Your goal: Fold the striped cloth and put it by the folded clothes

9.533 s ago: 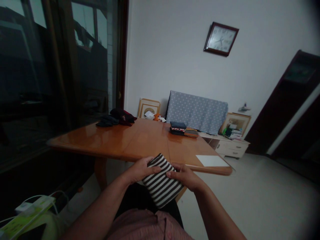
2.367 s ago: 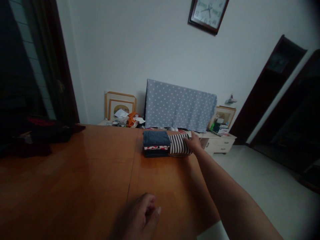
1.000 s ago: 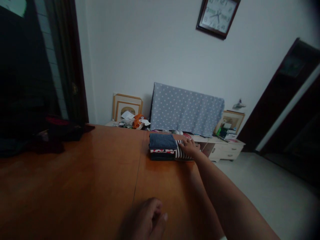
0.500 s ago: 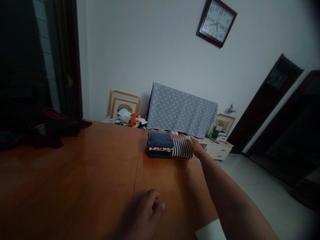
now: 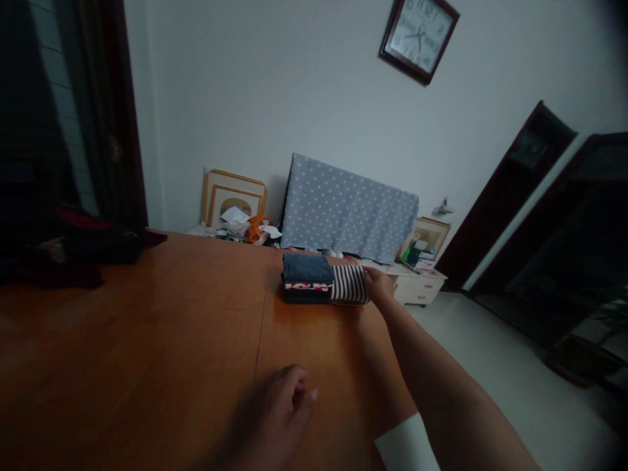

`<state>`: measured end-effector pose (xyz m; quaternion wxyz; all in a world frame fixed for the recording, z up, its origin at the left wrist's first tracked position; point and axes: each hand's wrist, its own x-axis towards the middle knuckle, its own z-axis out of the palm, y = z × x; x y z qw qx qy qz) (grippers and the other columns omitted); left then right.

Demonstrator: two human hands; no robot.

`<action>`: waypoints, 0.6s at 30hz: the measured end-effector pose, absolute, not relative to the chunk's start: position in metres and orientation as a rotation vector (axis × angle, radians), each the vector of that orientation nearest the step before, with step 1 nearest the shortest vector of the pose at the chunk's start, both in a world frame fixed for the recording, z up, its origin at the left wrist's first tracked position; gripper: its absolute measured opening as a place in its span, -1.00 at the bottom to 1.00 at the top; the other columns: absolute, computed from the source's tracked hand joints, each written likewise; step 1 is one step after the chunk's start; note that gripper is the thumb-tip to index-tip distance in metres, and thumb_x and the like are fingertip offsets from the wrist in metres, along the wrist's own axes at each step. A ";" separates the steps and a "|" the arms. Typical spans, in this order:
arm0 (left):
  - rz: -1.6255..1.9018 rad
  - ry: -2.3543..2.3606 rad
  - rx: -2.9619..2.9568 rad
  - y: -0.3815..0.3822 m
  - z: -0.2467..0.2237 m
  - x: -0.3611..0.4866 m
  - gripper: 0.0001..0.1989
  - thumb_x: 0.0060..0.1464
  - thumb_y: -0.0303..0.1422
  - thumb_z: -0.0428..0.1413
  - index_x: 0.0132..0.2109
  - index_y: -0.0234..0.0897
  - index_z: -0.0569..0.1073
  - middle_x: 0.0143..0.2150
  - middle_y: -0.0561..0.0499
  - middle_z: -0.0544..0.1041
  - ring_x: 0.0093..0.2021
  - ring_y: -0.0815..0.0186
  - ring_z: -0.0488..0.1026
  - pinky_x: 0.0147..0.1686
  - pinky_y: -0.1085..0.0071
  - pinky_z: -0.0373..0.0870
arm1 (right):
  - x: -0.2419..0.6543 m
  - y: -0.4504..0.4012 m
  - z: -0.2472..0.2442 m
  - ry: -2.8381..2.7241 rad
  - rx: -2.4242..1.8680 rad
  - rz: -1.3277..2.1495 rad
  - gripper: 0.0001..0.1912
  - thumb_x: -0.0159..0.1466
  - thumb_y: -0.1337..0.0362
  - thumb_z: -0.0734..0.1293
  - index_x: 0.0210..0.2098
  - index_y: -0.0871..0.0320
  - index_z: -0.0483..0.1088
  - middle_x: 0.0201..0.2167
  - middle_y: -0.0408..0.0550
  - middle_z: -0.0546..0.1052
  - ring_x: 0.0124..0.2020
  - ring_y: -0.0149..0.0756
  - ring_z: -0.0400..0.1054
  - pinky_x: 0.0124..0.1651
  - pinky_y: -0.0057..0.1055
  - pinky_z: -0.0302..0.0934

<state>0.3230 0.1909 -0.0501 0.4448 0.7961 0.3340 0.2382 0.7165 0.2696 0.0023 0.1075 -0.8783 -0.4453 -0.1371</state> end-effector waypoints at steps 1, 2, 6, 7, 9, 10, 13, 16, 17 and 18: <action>0.586 0.827 1.970 0.191 -0.051 0.323 -0.78 0.26 -0.20 0.00 -0.14 -0.22 0.44 -0.18 -0.03 0.56 -0.17 0.25 0.51 -0.19 0.39 0.33 | 0.714 0.276 0.003 -1.335 -2.569 -0.408 -0.44 0.45 0.16 -0.04 0.34 0.03 0.25 0.23 -0.03 0.44 0.18 -0.15 0.36 0.14 -0.33 0.23; 0.584 0.831 1.967 0.191 -0.051 0.324 -0.78 0.26 -0.20 0.00 -0.14 -0.22 0.44 -0.18 -0.03 0.56 -0.17 0.25 0.51 -0.19 0.39 0.33 | 0.712 0.281 0.003 -1.354 -2.554 -0.411 -0.45 0.44 0.15 -0.02 0.33 0.01 0.26 0.22 -0.04 0.45 0.17 -0.15 0.37 0.14 -0.33 0.23; 0.606 0.850 1.957 0.190 -0.054 0.325 -0.79 0.26 -0.22 0.00 -0.13 -0.21 0.45 -0.17 -0.03 0.56 -0.16 0.25 0.51 -0.15 0.38 0.34 | 0.703 0.295 0.002 -1.442 -2.530 -0.413 -0.50 0.42 0.14 0.05 0.24 0.01 0.37 0.15 0.00 0.50 0.12 -0.12 0.39 0.13 -0.32 0.22; 0.611 0.853 1.957 0.190 -0.054 0.326 -0.79 0.26 -0.22 0.00 -0.13 -0.21 0.45 -0.17 -0.04 0.57 -0.15 0.25 0.51 -0.15 0.38 0.34 | 0.702 0.298 0.002 -1.465 -2.531 -0.411 -0.52 0.42 0.14 0.06 0.21 0.02 0.40 0.14 0.02 0.50 0.12 -0.11 0.39 0.13 -0.31 0.22; 0.609 0.852 1.965 0.190 -0.055 0.326 -0.78 0.25 -0.20 0.01 -0.12 -0.21 0.46 -0.16 -0.04 0.57 -0.15 0.24 0.51 -0.16 0.38 0.35 | 0.700 0.302 0.002 -1.497 -2.541 -0.408 -0.53 0.40 0.14 0.08 0.16 0.04 0.44 0.11 0.05 0.51 0.12 -0.09 0.38 0.11 -0.30 0.22; 0.606 0.852 1.972 0.191 -0.055 0.326 -0.77 0.25 -0.19 0.01 -0.12 -0.21 0.47 -0.17 -0.05 0.57 -0.16 0.23 0.51 -0.17 0.38 0.35 | 0.700 0.305 0.003 -1.507 -2.549 -0.405 -0.53 0.40 0.14 0.09 0.16 0.04 0.44 0.11 0.07 0.51 0.12 -0.08 0.38 0.11 -0.29 0.22; 0.596 0.860 1.995 0.193 -0.056 0.325 -0.75 0.24 -0.18 0.01 -0.13 -0.21 0.48 -0.18 -0.06 0.58 -0.18 0.22 0.51 -0.20 0.38 0.36 | 0.704 0.316 0.010 -1.545 -2.578 -0.380 -0.53 0.38 0.18 0.11 0.20 0.04 0.41 0.13 0.07 0.50 0.13 -0.08 0.36 0.12 -0.28 0.21; 0.575 0.866 2.024 0.196 -0.057 0.325 -0.75 0.23 -0.18 0.02 -0.12 -0.22 0.49 -0.16 -0.07 0.58 -0.16 0.20 0.51 -0.20 0.38 0.36 | 0.711 0.331 0.018 -1.654 -2.604 -0.288 -0.59 0.34 0.24 0.16 0.07 0.04 0.51 0.06 0.02 0.56 0.08 -0.13 0.40 0.11 -0.33 0.21; 0.562 0.859 2.031 0.197 -0.057 0.325 -0.75 0.23 -0.18 0.02 -0.11 -0.21 0.49 -0.16 -0.07 0.58 -0.15 0.20 0.51 -0.20 0.38 0.36 | 0.714 0.337 0.021 -1.695 -2.614 -0.249 -0.62 0.32 0.26 0.19 0.00 0.05 0.54 0.01 0.02 0.58 0.05 -0.13 0.43 0.09 -0.34 0.22; 0.549 0.854 2.035 0.198 -0.057 0.325 -0.74 0.23 -0.18 0.02 -0.11 -0.21 0.49 -0.16 -0.07 0.58 -0.15 0.20 0.51 -0.21 0.38 0.36 | 0.716 0.342 0.023 -1.732 -2.626 -0.213 -0.65 0.30 0.28 0.21 -0.05 0.07 0.57 -0.03 0.02 0.60 0.01 -0.13 0.44 0.07 -0.35 0.23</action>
